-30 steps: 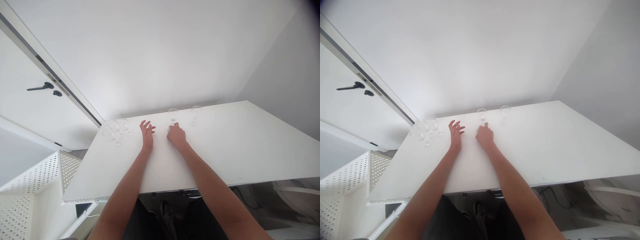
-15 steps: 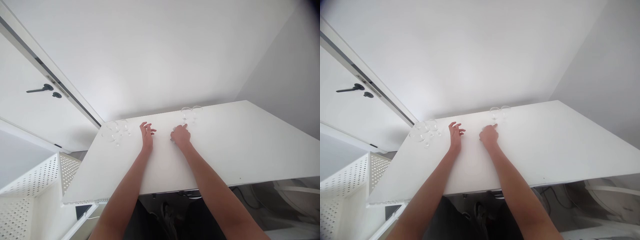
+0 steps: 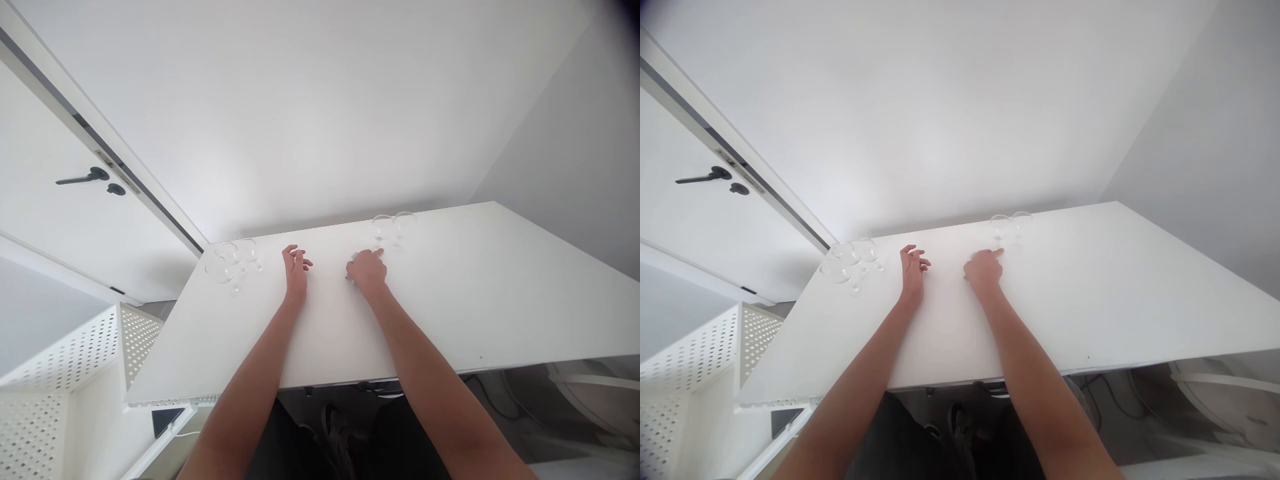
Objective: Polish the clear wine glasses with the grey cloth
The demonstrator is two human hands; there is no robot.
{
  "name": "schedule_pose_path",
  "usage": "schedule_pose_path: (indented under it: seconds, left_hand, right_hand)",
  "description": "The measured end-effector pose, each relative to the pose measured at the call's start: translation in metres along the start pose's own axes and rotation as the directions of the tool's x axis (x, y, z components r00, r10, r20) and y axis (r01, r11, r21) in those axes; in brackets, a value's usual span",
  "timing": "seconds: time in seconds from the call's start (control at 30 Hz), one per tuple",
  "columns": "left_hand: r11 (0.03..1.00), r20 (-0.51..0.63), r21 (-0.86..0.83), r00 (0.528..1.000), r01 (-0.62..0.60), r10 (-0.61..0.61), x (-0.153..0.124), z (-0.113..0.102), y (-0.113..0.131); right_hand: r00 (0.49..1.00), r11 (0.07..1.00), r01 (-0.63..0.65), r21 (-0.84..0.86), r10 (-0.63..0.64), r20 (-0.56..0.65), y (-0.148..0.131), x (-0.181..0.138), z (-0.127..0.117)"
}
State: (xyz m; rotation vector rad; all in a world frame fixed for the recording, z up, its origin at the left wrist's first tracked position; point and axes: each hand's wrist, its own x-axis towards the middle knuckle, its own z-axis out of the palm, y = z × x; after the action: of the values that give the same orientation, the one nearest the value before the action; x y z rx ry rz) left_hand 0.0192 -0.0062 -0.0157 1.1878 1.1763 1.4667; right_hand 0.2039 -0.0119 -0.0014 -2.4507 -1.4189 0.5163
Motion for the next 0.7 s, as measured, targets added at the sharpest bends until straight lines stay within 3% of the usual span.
schedule_pose_path:
  seconds: [0.7]
  left_hand:
    - [1.0,0.007,-0.01,1.0,-0.005,0.005,0.0023,-0.0012,-0.0059]
  right_hand:
    - [1.0,1.0,0.004,0.019,-0.004,-0.01,0.0008,0.0014,-0.0005]
